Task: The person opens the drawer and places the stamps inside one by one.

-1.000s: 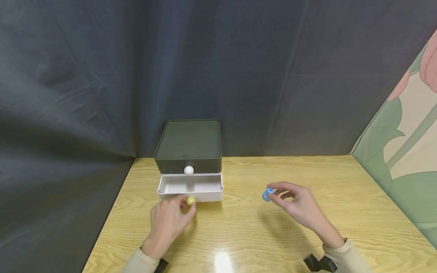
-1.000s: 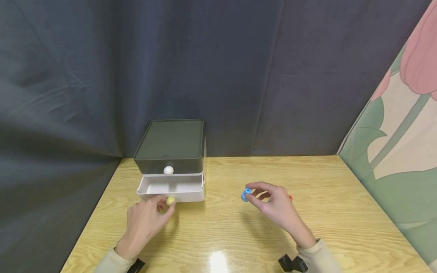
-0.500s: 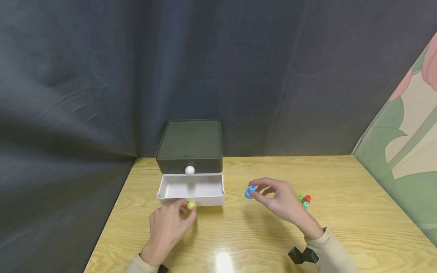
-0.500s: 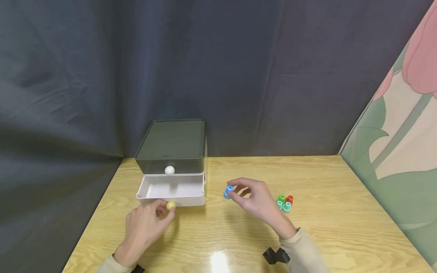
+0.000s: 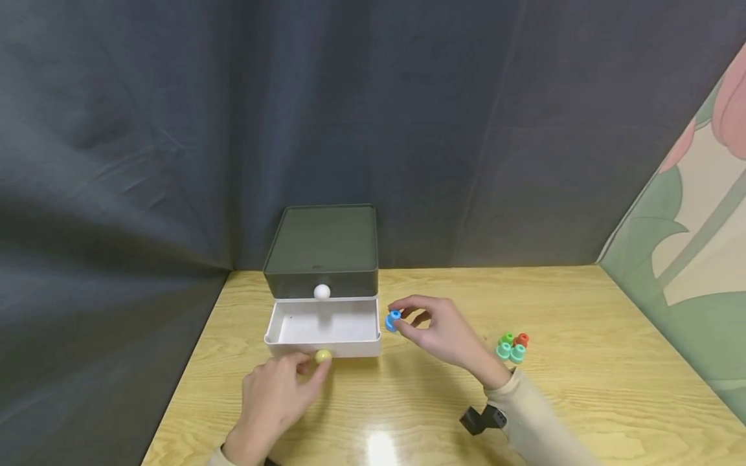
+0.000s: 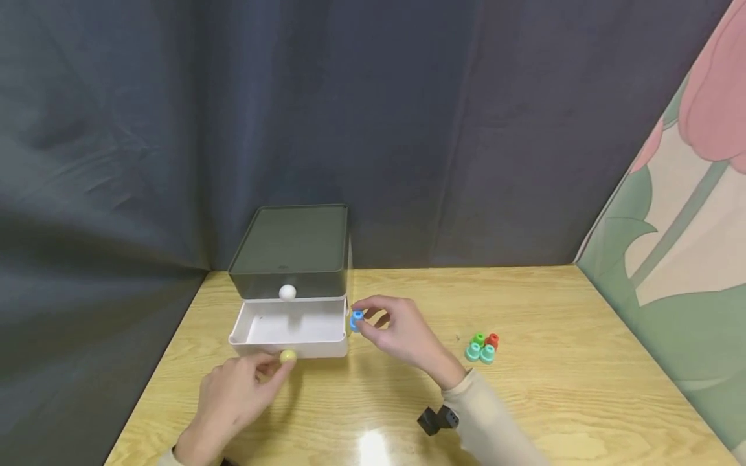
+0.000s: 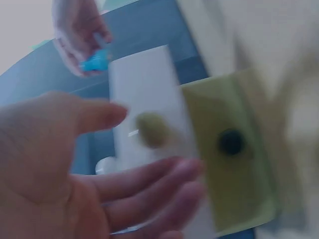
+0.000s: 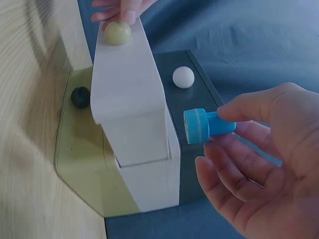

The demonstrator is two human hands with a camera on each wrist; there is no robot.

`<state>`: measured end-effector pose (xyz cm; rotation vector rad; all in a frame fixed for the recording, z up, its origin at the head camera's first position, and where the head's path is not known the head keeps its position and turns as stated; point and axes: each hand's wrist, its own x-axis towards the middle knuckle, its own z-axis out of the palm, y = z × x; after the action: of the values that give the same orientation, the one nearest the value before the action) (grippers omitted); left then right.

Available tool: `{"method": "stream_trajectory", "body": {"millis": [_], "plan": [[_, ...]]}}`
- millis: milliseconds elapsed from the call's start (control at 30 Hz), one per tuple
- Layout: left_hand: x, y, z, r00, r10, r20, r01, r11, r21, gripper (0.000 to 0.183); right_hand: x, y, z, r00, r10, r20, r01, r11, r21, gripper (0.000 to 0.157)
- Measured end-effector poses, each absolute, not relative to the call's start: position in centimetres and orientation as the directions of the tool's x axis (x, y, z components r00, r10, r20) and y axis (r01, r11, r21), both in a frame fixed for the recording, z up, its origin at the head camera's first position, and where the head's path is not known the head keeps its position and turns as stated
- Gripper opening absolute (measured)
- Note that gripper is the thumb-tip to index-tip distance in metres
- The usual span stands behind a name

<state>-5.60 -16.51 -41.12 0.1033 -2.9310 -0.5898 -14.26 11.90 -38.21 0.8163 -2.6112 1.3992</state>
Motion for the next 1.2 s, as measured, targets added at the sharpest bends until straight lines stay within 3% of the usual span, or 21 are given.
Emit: {"method": "stream_trajectory", "body": {"millis": [167, 433, 733, 967, 1200], "plan": [[-5.2, -17.5, -38.3, -0.996, -0.068, 0.057, -0.038, 0.906, 0.422, 0.038, -14.7, 9.9, -37.8, -0.86, -0.421, 0.288, -0.468, 0.426, -0.775, 0.021], [-6.9, -22.4, -35.0, -0.99, -0.005, 0.138, 0.056, 0.899, 0.435, 0.04, -15.2, 7.1, -37.7, -0.852, -0.448, 0.27, -0.447, 0.357, -0.82, 0.022], [-9.2, -25.2, -37.5, -1.0, -0.028, 0.006, -0.021, 0.876, 0.482, 0.063, -15.4, 3.1, -37.6, -0.828, -0.496, 0.26, -0.453, 0.321, -0.832, 0.018], [-9.6, -25.0, -38.1, -0.999, 0.024, 0.021, 0.031, 0.872, 0.488, 0.048, -15.6, 0.8, -38.1, -0.868, -0.465, 0.175, -0.378, 0.39, -0.84, 0.018], [-9.6, -24.8, -38.1, -0.999, 0.04, -0.005, 0.033, 0.874, 0.486, 0.049, -15.8, -1.1, -39.0, -0.891, -0.451, 0.047, -0.282, 0.471, -0.836, 0.016]]}}
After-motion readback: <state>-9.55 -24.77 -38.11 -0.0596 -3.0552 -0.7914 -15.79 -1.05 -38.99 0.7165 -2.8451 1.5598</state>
